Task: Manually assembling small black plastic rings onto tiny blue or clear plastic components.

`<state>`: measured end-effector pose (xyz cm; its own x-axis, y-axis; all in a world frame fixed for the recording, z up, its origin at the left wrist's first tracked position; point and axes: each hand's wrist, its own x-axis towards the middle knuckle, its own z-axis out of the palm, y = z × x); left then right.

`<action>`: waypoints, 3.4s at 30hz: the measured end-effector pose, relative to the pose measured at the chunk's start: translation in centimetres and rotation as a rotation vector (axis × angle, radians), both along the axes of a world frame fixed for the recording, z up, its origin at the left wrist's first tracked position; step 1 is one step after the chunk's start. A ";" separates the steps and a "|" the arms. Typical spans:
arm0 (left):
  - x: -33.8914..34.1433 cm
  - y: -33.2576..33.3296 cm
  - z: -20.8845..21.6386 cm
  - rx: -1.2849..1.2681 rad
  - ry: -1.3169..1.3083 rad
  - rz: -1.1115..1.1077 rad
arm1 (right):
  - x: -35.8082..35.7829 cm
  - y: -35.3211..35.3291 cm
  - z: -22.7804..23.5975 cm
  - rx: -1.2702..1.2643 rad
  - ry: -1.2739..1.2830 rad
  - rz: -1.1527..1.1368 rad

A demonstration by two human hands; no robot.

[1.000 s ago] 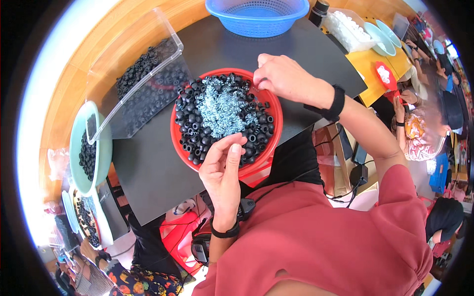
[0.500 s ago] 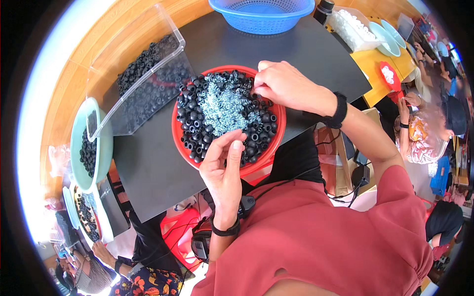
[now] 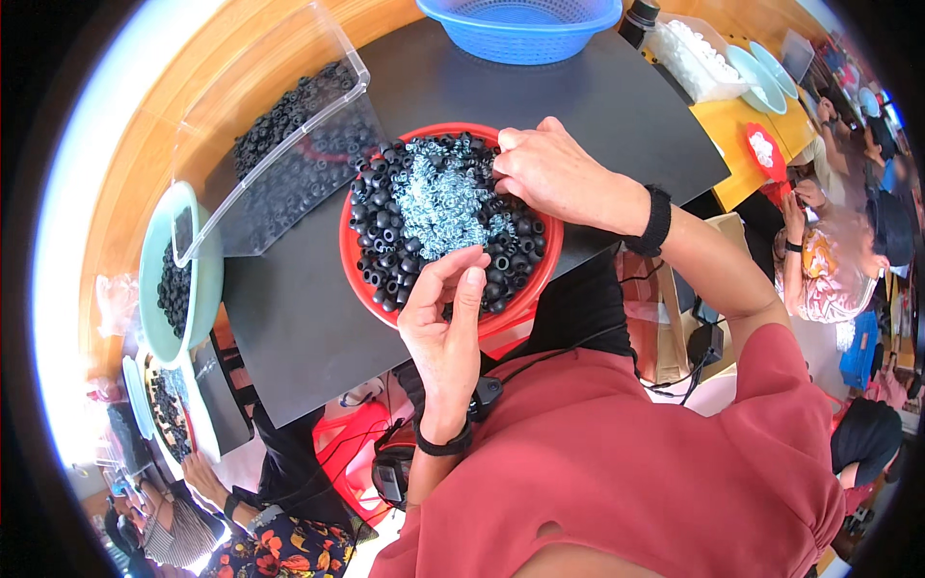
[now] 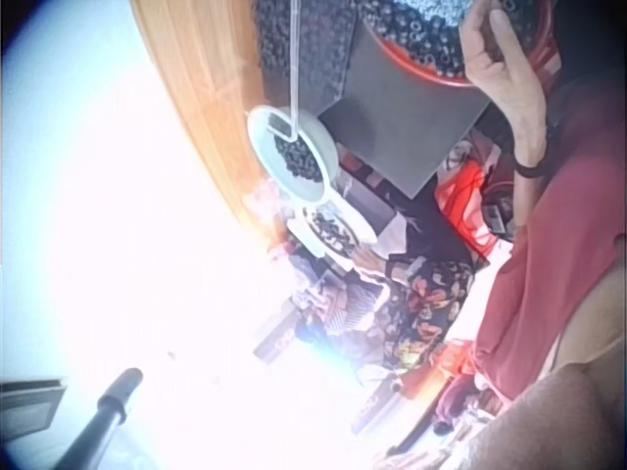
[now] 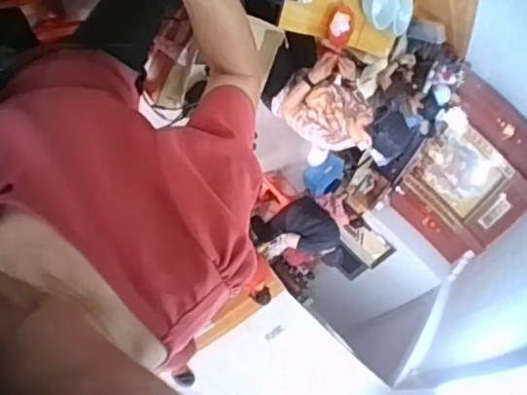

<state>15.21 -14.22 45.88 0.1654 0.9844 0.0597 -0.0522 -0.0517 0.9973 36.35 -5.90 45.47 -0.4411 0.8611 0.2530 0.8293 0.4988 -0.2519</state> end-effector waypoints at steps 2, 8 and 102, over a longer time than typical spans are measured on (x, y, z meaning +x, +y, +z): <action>0.1 -0.1 0.2 -0.007 0.000 0.004 | -0.4 0.0 0.0 -0.012 -0.029 -0.010; 0.1 -0.1 0.0 0.013 -0.004 0.002 | -0.8 -0.2 -0.1 -0.009 -0.072 -0.085; -0.4 0.3 -0.7 -0.180 -0.320 -0.009 | 0.1 0.4 -0.7 0.020 0.000 -0.069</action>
